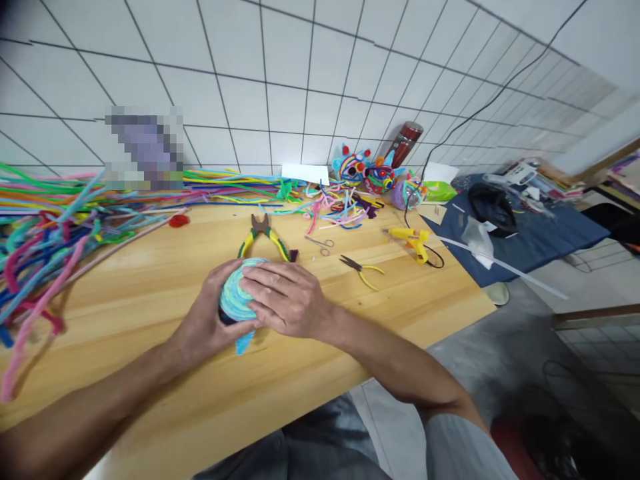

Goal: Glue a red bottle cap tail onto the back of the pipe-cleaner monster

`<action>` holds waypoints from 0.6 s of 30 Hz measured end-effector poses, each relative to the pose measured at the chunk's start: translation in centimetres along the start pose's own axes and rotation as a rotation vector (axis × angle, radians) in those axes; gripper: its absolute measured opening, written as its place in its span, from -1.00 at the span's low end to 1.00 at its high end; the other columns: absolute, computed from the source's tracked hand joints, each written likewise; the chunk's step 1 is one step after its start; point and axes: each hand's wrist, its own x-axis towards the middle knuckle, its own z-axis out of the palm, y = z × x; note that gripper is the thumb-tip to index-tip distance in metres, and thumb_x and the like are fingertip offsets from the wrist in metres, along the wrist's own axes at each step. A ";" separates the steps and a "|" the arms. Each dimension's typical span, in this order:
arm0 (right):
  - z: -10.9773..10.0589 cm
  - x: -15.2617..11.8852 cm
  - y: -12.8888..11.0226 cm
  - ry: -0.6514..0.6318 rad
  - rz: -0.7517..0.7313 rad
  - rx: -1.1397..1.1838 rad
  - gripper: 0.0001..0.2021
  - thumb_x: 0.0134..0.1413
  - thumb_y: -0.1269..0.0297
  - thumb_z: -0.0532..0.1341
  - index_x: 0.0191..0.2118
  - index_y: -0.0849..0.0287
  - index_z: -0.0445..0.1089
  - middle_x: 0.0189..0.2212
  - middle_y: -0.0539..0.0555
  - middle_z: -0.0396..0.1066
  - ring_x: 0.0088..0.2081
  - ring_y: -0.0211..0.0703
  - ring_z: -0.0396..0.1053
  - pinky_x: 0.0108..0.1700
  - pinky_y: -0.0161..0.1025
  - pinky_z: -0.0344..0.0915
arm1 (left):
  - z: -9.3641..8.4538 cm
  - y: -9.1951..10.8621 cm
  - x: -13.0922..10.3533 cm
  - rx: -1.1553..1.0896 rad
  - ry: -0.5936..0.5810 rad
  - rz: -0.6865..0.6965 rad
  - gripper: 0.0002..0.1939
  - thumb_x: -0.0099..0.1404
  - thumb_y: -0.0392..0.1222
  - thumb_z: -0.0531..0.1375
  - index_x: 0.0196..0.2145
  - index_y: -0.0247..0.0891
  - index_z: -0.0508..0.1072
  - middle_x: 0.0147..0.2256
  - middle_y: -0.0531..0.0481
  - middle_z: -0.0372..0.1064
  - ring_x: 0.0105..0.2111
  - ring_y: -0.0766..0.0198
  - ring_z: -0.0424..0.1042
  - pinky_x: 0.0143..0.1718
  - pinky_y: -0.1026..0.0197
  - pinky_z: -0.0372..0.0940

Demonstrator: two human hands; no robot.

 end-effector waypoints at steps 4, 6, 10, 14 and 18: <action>0.1 -0.5 0.1 -0.032 -0.019 -0.017 -0.61 0.44 0.17 0.24 0.24 0.24 0.51 0.22 0.25 0.58 0.34 0.02 0.45 0.36 -0.04 0.46 | -0.2 -0.1 0.0 -0.003 -0.001 -0.002 0.00 0.31 0.06 0.46 0.50 -0.05 0.01 0.32 -0.29 0.26 0.33 -0.21 0.36 0.31 -0.29 0.39; 0.3 -0.8 0.1 -0.053 -0.009 -0.014 -0.59 0.43 0.17 0.26 0.25 0.26 0.51 0.24 0.27 0.55 0.39 0.04 0.40 0.40 -0.03 0.42 | -0.3 -0.2 -0.1 -0.008 -0.001 -0.003 -0.03 0.34 0.04 0.44 0.50 -0.06 0.02 0.32 -0.28 0.26 0.33 -0.19 0.35 0.32 -0.27 0.39; 0.8 -1.1 0.0 -0.066 0.011 0.001 -0.59 0.43 0.17 0.26 0.25 0.27 0.52 0.25 0.27 0.55 0.41 0.02 0.37 0.43 -0.03 0.40 | -0.3 -0.4 -0.3 -0.013 0.000 -0.002 -0.04 0.35 0.05 0.42 0.51 -0.05 0.02 0.32 -0.28 0.26 0.33 -0.19 0.34 0.33 -0.27 0.37; 1.0 -0.8 -0.1 -0.021 0.011 -0.036 -0.64 0.48 0.17 0.20 0.20 0.23 0.56 0.21 0.20 0.58 0.37 -0.05 0.42 0.41 -0.09 0.42 | -0.3 -0.5 -0.4 -0.003 -0.004 -0.008 -0.01 0.33 0.07 0.45 0.51 -0.05 0.02 0.32 -0.27 0.26 0.32 -0.20 0.35 0.32 -0.27 0.38; 1.0 -0.6 -0.2 0.045 0.008 0.013 -0.65 0.43 0.25 0.26 0.18 0.33 0.55 0.16 0.24 0.61 0.32 -0.02 0.47 0.37 -0.09 0.45 | -0.3 -0.3 -0.2 -0.004 -0.003 -0.004 -0.03 0.34 0.07 0.44 0.50 -0.05 0.03 0.31 -0.27 0.27 0.32 -0.18 0.35 0.32 -0.26 0.38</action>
